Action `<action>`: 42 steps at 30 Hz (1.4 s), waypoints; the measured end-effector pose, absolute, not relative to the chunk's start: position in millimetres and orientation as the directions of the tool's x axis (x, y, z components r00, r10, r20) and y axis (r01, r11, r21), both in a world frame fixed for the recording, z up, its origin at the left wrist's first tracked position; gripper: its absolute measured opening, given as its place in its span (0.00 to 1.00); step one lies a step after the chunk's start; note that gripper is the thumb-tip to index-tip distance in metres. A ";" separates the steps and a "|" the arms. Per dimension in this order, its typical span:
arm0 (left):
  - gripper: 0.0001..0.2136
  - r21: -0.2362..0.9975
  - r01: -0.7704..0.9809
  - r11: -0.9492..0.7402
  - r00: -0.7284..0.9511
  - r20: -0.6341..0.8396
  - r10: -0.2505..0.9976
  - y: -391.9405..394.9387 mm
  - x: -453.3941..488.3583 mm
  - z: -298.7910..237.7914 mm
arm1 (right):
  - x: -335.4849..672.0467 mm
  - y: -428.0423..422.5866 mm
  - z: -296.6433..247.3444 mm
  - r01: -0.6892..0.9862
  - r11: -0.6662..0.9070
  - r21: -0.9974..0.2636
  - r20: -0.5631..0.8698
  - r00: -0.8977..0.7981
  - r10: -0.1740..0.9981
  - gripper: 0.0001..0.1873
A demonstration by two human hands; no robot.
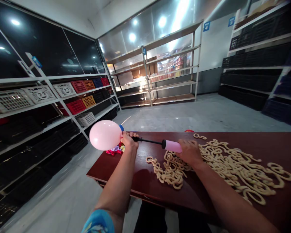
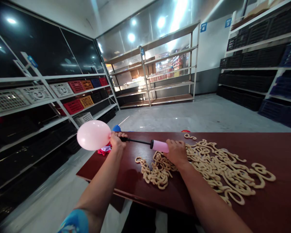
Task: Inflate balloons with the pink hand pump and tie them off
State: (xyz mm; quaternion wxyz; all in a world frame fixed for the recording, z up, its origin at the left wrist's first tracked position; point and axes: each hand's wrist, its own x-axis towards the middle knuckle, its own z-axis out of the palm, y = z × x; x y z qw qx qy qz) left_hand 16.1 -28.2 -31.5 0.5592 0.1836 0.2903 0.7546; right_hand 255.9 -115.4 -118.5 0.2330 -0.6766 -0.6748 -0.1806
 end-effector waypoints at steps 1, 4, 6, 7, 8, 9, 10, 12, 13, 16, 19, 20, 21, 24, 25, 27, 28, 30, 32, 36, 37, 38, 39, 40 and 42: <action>0.15 0.643 -0.740 -0.198 -0.294 -0.045 0.955 -31.9 24.2 -38.1 | 252.2 -117.2 -118.6 0.997 0.042 -0.066 0.553 0.001 0.833 0.12; 0.15 0.643 -0.752 -0.145 -0.232 -0.052 0.971 -46.6 53.7 -61.9 | 240.6 -123.5 -118.2 0.991 0.115 -0.062 0.544 -0.063 0.837 0.13; 0.16 0.641 -0.760 -0.103 -0.187 -0.063 0.980 -54.7 69.1 -74.1 | 235.3 -126.6 -117.8 0.987 0.146 -0.071 0.541 -0.085 0.837 0.14; 0.16 0.641 -0.762 -0.088 -0.166 -0.062 0.984 -57.0 73.2 -77.3 | 234.0 -127.3 -117.5 0.985 0.156 -0.075 0.540 -0.091 0.837 0.14; 0.17 0.644 -0.761 -0.081 -0.151 -0.054 0.987 -57.6 74.4 -78.1 | 233.9 -127.4 -117.3 0.984 0.160 -0.081 0.539 -0.092 0.837 0.14; 0.17 0.648 -0.757 -0.087 -0.148 -0.040 0.988 -56.6 72.7 -76.4 | 234.8 -126.8 -117.1 0.983 0.161 -0.085 0.537 -0.091 0.839 0.14; 0.16 0.653 -0.751 -0.100 -0.153 -0.025 0.988 -53.8 68.2 -72.5 | 236.9 -125.6 -116.9 0.984 0.154 -0.090 0.535 -0.083 0.841 0.13; 0.16 0.659 -0.740 -0.137 -0.183 -0.001 0.983 -44.4 53.2 -59.4 | 243.8 -121.9 -116.5 0.988 0.121 -0.098 0.538 -0.050 0.842 0.13; 0.15 0.659 -0.736 -0.155 -0.202 0.005 0.979 -38.7 44.2 -51.6 | 248.2 -119.7 -116.3 0.990 0.097 -0.101 0.543 -0.027 0.839 0.13; 0.14 0.652 -0.732 -0.196 -0.256 0.002 0.967 -24.7 22.7 -32.9 | 260.0 -114.0 -116.6 0.994 0.022 -0.104 0.569 0.041 0.821 0.13; 0.14 0.645 -0.733 -0.218 -0.289 -0.004 0.957 -24.8 24.0 -34.9 | 262.9 -113.0 -118.0 0.996 -0.006 -0.092 0.575 0.058 0.816 0.12; 0.14 0.644 -0.734 -0.217 -0.287 -0.004 0.958 -28.5 30.2 -40.8 | 261.3 -114.0 -118.4 0.997 0.004 -0.082 0.573 0.044 0.818 0.11; 0.14 0.644 -0.737 -0.208 -0.277 -0.006 0.961 -33.6 38.5 -48.4 | 258.5 -115.6 -118.8 0.997 0.023 -0.071 0.570 0.021 0.821 0.11; 0.15 0.638 -0.755 -0.151 -0.218 -0.026 0.976 -51.1 66.3 -72.6 | 247.2 -121.6 -118.9 0.994 0.101 -0.051 0.560 -0.055 0.827 0.11; 0.16 0.636 -0.760 -0.130 -0.195 -0.032 0.980 -55.6 73.4 -78.2 | 243.9 -123.2 -118.8 0.991 0.123 -0.050 0.558 -0.074 0.827 0.12; 0.16 0.640 -0.762 -0.101 -0.158 -0.032 0.987 -59.9 79.8 -82.3 | 240.2 -124.7 -118.5 0.988 0.145 -0.053 0.554 -0.091 0.827 0.12; 0.16 0.646 -0.757 -0.100 -0.153 -0.026 0.988 -59.5 78.4 -80.6 | 240.2 -124.4 -118.4 0.988 0.143 -0.056 0.552 -0.089 0.829 0.12; 0.16 0.659 -0.743 -0.117 -0.168 -0.014 0.986 -53.9 67.0 -71.1 | 243.8 -122.1 -118.1 0.991 0.120 -0.063 0.549 -0.066 0.833 0.12; 0.15 0.665 -0.732 -0.150 -0.203 -0.003 0.979 -44.6 48.1 -57.3 | 250.7 -118.4 -118.0 0.993 0.087 -0.074 0.554 -0.032 0.832 0.12; 0.14 0.653 -0.732 -0.194 -0.271 -0.018 0.962 -30.3 17.4 -38.8 | 262.0 -113.0 -119.1 0.995 0.037 -0.094 0.581 0.024 0.814 0.11; 0.14 0.648 -0.735 -0.202 -0.285 -0.025 0.958 -30.1 15.8 -39.1 | 262.2 -112.8 -119.7 0.995 0.032 -0.094 0.580 0.028 0.814 0.11; 0.14 0.644 -0.737 -0.206 -0.293 -0.030 0.956 -31.7 17.4 -41.7 | 261.2 -113.3 -120.3 0.995 0.033 -0.090 0.576 0.025 0.817 0.11; 0.14 0.642 -0.738 -0.208 -0.295 -0.030 0.955 -34.9 21.8 -46.2 | 259.0 -114.2 -120.9 0.996 0.043 -0.083 0.569 0.012 0.822 0.11; 0.14 0.641 -0.741 -0.201 -0.288 -0.032 0.957 -39.5 28.6 -52.4 | 255.9 -115.7 -121.3 0.995 0.063 -0.075 0.562 -0.010 0.827 0.11; 0.15 0.639 -0.752 -0.164 -0.246 -0.041 0.968 -51.1 46.0 -66.6 | 248.2 -119.5 -121.9 0.991 0.115 -0.062 0.549 -0.062 0.833 0.12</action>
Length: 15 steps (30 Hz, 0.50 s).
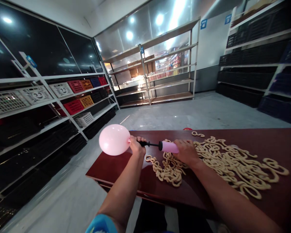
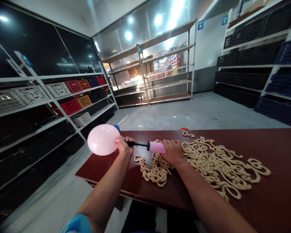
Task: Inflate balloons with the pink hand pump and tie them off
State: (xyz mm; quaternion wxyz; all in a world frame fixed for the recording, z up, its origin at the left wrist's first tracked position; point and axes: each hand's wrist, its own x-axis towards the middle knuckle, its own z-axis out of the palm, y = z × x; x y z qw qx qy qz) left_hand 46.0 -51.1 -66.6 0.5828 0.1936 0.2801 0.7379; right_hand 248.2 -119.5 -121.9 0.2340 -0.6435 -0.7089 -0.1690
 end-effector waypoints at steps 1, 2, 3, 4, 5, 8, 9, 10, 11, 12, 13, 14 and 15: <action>0.15 0.635 -0.758 -0.146 -0.222 -0.041 0.974 -56.9 54.9 -73.3 | 244.4 -121.3 -122.0 0.989 0.137 -0.059 0.547 -0.083 0.833 0.13; 0.15 0.632 -0.764 -0.132 -0.200 -0.037 0.979 -61.9 62.5 -78.8 | 241.2 -122.9 -122.2 0.986 0.158 -0.058 0.546 -0.101 0.832 0.14; 0.15 0.631 -0.766 -0.121 -0.180 -0.030 0.983 -65.7 68.2 -82.6 | 238.8 -124.1 -122.3 0.983 0.176 -0.059 0.545 -0.116 0.830 0.16; 0.16 0.634 -0.764 -0.115 -0.165 -0.021 0.986 -67.7 71.4 -84.4 | 237.4 -124.6 -122.5 0.981 0.184 -0.060 0.545 -0.122 0.829 0.17; 0.16 0.640 -0.760 -0.114 -0.158 -0.013 0.987 -67.8 71.7 -84.0 | 237.2 -124.6 -122.6 0.981 0.183 -0.062 0.545 -0.121 0.830 0.17; 0.16 0.656 -0.745 -0.122 -0.173 -0.013 0.985 -57.7 55.7 -72.0 | 243.0 -121.3 -121.9 0.987 0.149 -0.059 0.539 -0.094 0.837 0.14; 0.16 0.656 -0.744 -0.131 -0.185 -0.014 0.983 -52.1 46.5 -65.8 | 246.4 -119.7 -121.3 0.990 0.126 -0.058 0.540 -0.075 0.838 0.13; 0.16 0.653 -0.744 -0.142 -0.199 -0.014 0.980 -46.3 36.9 -59.7 | 249.8 -118.2 -120.5 0.992 0.109 -0.059 0.543 -0.060 0.838 0.13; 0.16 0.649 -0.745 -0.153 -0.213 -0.014 0.977 -41.0 27.9 -54.4 | 253.0 -116.9 -119.7 0.994 0.095 -0.061 0.546 -0.047 0.836 0.12; 0.15 0.644 -0.747 -0.167 -0.231 -0.015 0.973 -36.7 20.7 -50.5 | 255.5 -116.0 -119.1 0.994 0.082 -0.065 0.551 -0.033 0.834 0.12; 0.15 0.640 -0.747 -0.178 -0.249 -0.021 0.968 -34.0 16.2 -48.4 | 257.0 -115.5 -118.8 0.995 0.071 -0.068 0.553 -0.021 0.833 0.12; 0.15 0.637 -0.747 -0.190 -0.268 -0.027 0.963 -33.1 14.8 -48.5 | 257.3 -115.4 -118.8 0.996 0.064 -0.070 0.552 -0.015 0.834 0.11; 0.15 0.636 -0.746 -0.195 -0.280 -0.034 0.959 -33.9 16.8 -50.8 | 256.6 -115.8 -119.2 0.996 0.060 -0.069 0.548 -0.012 0.836 0.11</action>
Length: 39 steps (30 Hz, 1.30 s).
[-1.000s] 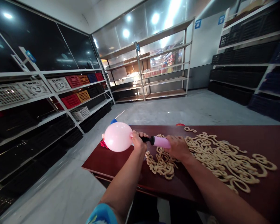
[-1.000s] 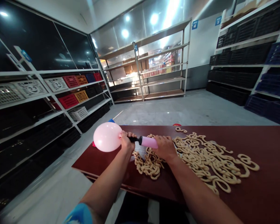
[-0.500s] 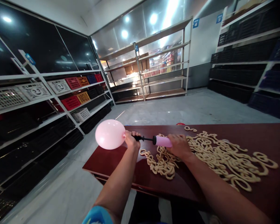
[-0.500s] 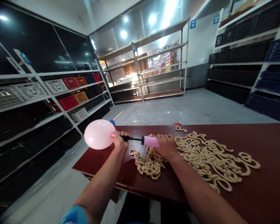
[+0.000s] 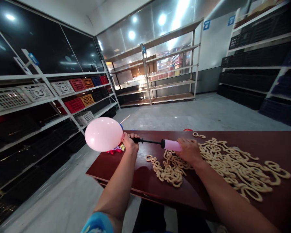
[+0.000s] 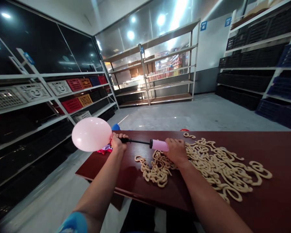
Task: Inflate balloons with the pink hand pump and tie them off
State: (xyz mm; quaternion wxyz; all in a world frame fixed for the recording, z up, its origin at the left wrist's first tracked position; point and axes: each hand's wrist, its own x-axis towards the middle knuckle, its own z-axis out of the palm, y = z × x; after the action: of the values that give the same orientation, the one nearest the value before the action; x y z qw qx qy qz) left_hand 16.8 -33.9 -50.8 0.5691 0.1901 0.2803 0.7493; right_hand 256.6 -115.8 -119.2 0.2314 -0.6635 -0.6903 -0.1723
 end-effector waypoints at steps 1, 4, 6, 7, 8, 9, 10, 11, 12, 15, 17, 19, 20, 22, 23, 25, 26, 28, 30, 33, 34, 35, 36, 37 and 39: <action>0.15 0.637 -0.745 -0.197 -0.287 -0.040 0.957 -36.5 21.7 -55.0 | 254.8 -116.6 -119.8 0.996 0.063 -0.067 0.541 -0.017 0.841 0.10; 0.15 0.635 -0.754 -0.167 -0.251 -0.043 0.967 -49.7 46.3 -74.5 | 246.4 -121.1 -121.4 0.991 0.116 -0.062 0.511 -0.069 0.857 0.13; 0.15 0.623 -0.771 -0.131 -0.210 -0.055 0.976 -58.5 61.5 -86.7 | 240.0 -125.2 -119.5 0.984 0.164 -0.064 0.505 -0.110 0.856 0.17; 0.15 0.614 -0.782 -0.109 -0.191 -0.068 0.979 -62.1 66.8 -91.0 | 236.7 -127.4 -117.3 0.980 0.189 -0.064 0.512 -0.130 0.849 0.20; 0.15 0.604 -0.792 -0.087 -0.174 -0.086 0.981 -65.3 70.5 -93.9 | 233.1 -129.7 -114.2 0.975 0.214 -0.064 0.526 -0.149 0.838 0.23; 0.15 0.594 -0.802 -0.068 -0.160 -0.104 0.982 -68.3 72.9 -95.5 | 229.1 -132.0 -110.4 0.969 0.240 -0.061 0.544 -0.169 0.822 0.26; 0.15 0.585 -0.810 -0.048 -0.147 -0.122 0.982 -71.2 74.4 -96.0 | 224.5 -134.3 -106.3 0.961 0.272 -0.055 0.561 -0.196 0.805 0.29; 0.15 0.575 -0.817 -0.030 -0.134 -0.138 0.981 -74.1 75.4 -95.8 | 219.5 -136.6 -102.1 0.950 0.309 -0.043 0.571 -0.231 0.788 0.31; 0.15 0.566 -0.824 -0.016 -0.121 -0.149 0.981 -77.1 76.2 -95.0 | 214.2 -138.7 -98.0 0.938 0.344 -0.027 0.572 -0.268 0.775 0.31; 0.14 0.551 -0.834 0.021 -0.080 -0.159 0.984 -84.4 76.6 -92.0 | 201.1 -144.5 -87.5 0.911 0.412 0.016 0.517 -0.360 0.777 0.23; 0.14 0.564 -0.824 0.047 -0.073 -0.188 0.979 -85.1 72.1 -90.7 | 200.8 -148.4 -81.4 0.916 0.399 0.033 0.466 -0.368 0.805 0.17; 0.12 0.604 -0.795 0.059 -0.116 -0.246 0.962 -81.8 61.5 -90.6 | 212.0 -153.1 -76.2 0.935 0.351 0.047 0.410 -0.338 0.847 0.15; 0.12 0.639 -0.768 0.054 -0.159 -0.272 0.949 -79.4 54.3 -91.1 | 222.4 -155.7 -74.6 0.949 0.310 0.054 0.379 -0.307 0.873 0.15; 0.12 0.733 -0.678 0.060 -0.226 -0.285 0.932 -74.8 38.6 -93.4 | 250.2 -161.3 -74.6 0.977 0.203 0.069 0.307 -0.215 0.927 0.15; 0.13 0.781 -0.618 0.085 -0.221 -0.276 0.935 -73.7 31.5 -95.1 | 265.7 -164.0 -76.4 0.988 0.133 0.075 0.273 -0.148 0.950 0.15; 0.15 0.858 -0.490 0.155 -0.127 -0.246 0.961 -75.1 21.8 -99.0 | 292.5 -168.5 -82.6 0.995 0.026 0.093 0.214 -0.045 0.976 0.15; 0.16 0.882 -0.434 0.184 -0.053 -0.230 0.972 -77.7 19.8 -100.9 | 301.1 -169.9 -86.0 0.995 -0.021 0.100 0.207 0.000 0.978 0.15; 0.18 0.912 -0.353 0.210 0.078 -0.194 0.978 -85.5 21.4 -103.7 | 303.3 -170.7 -90.2 0.995 -0.063 0.078 0.263 0.040 0.964 0.16; 0.19 0.932 -0.301 0.201 0.167 -0.156 0.974 -94.7 28.1 -104.2 | 284.5 -168.3 -89.7 0.999 0.003 -0.036 0.359 0.010 0.933 0.16; 0.18 0.976 -0.165 0.145 0.250 -0.100 0.963 -105.9 38.3 -101.1 | 230.5 -159.8 -84.8 0.865 0.235 -0.443 0.367 -0.064 0.928 0.14; 0.17 0.988 -0.103 0.115 0.270 -0.083 0.959 -108.5 40.1 -99.6 | 211.1 -156.2 -84.1 0.740 0.264 -0.618 0.323 -0.067 0.944 0.15; 0.15 0.996 -0.047 0.082 0.287 -0.065 0.956 -110.5 40.8 -98.0 | 193.2 -152.6 -84.4 0.583 0.229 -0.780 0.248 -0.048 0.967 0.16; 0.13 0.999 0.001 0.049 0.301 -0.047 0.952 -112.1 40.1 -96.5 | 177.6 -149.2 -85.6 0.412 0.164 -0.896 0.146 -0.076 0.986 0.17; 0.10 0.999 0.031 0.020 0.315 -0.028 0.949 -113.5 38.3 -94.9 | 165.0 -146.1 -87.4 0.245 0.086 -0.966 0.058 -0.117 0.991 0.17; 0.08 1.000 -0.007 -0.002 0.326 0.005 0.945 -115.9 31.1 -91.8 | 148.1 -141.3 -91.5 -0.057 -0.048 -0.997 -0.037 -0.172 0.984 0.16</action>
State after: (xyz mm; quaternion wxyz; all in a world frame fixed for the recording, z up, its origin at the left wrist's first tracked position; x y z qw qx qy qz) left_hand 31.1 -115.9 -91.8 0.5765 0.5749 0.4080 0.4131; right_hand 148.1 -141.3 -91.5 0.4595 -0.4504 -0.5149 0.5665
